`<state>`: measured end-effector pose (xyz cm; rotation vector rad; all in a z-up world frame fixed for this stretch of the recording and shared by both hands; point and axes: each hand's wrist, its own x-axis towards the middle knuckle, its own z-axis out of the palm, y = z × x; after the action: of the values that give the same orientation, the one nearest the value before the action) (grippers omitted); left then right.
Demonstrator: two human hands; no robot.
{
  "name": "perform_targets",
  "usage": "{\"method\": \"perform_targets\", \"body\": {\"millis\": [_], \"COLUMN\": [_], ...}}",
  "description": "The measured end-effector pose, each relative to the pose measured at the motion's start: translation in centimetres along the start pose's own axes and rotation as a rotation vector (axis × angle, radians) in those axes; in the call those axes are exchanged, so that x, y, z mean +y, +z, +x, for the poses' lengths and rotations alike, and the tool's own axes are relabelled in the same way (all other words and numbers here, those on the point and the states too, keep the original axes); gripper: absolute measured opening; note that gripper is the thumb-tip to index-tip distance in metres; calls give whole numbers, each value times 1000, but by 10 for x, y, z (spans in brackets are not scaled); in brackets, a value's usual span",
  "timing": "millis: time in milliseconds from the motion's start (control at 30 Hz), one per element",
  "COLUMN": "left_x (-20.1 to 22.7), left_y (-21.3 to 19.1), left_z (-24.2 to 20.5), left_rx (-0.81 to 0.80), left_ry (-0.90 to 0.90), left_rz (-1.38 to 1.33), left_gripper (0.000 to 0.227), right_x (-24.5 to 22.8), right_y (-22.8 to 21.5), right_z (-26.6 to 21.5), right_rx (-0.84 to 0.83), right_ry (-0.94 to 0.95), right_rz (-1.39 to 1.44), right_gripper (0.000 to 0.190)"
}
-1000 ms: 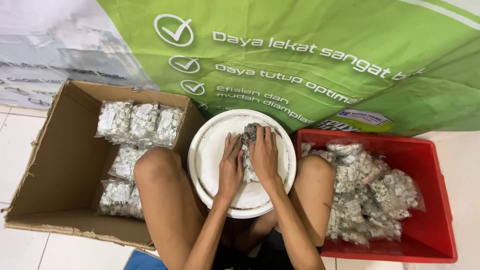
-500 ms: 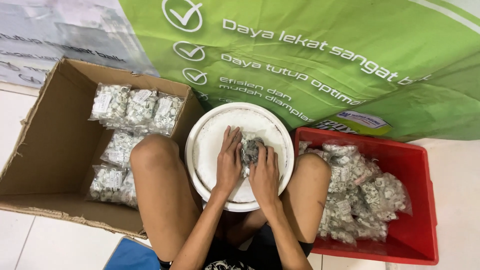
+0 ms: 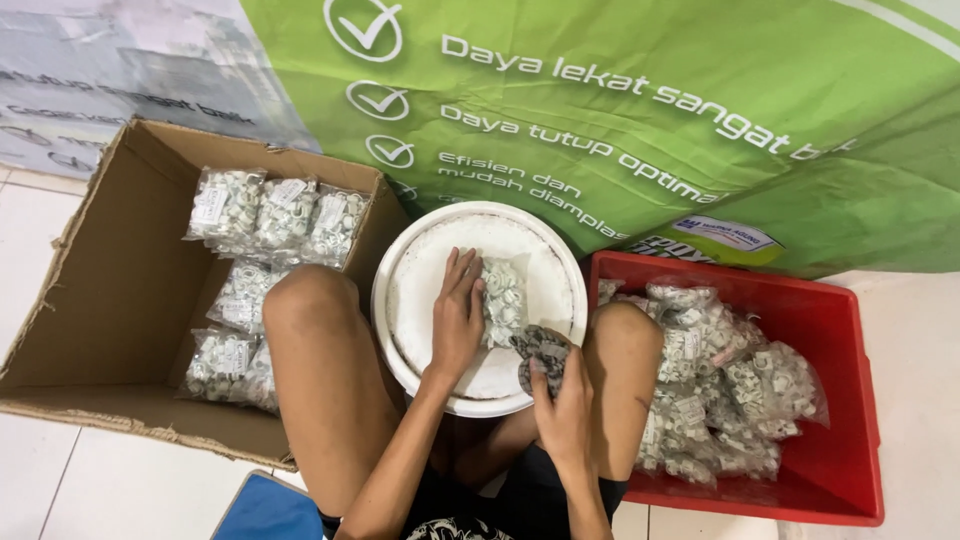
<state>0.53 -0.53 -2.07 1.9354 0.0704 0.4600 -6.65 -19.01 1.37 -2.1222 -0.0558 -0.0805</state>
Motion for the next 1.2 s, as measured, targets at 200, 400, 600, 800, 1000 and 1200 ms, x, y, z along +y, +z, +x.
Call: {"method": "perform_targets", "body": {"millis": [200, 400, 600, 800, 1000, 1200], "left_x": [-31, 2, -11, -15, 2, 9], "left_y": [-18, -18, -3, -42, -74, -73], "left_z": [27, 75, 74, 43, -15, -62], "left_rx": [-231, -576, -663, -254, -278, -271], "left_ry": [38, 256, 235, 252, 34, -100], "left_rz": [162, 266, 492, 644, 623, 539], "left_gripper": [41, 48, 29, 16, 50, 66], "right_x": [-28, -57, -50, -44, -48, -8], "right_y": [-7, 26, 44, 2, -10, 21], "right_z": [-7, 6, 27, 48, 88, 115], "right_rx": [-137, -446, -429, -586, -539, -351], "right_ry": [-53, 20, -124, -155, -292, -430], "right_rz": [76, -142, -278, -494, -556, -604], "right_gripper": [61, 48, 45, 74, 59, 67]}}
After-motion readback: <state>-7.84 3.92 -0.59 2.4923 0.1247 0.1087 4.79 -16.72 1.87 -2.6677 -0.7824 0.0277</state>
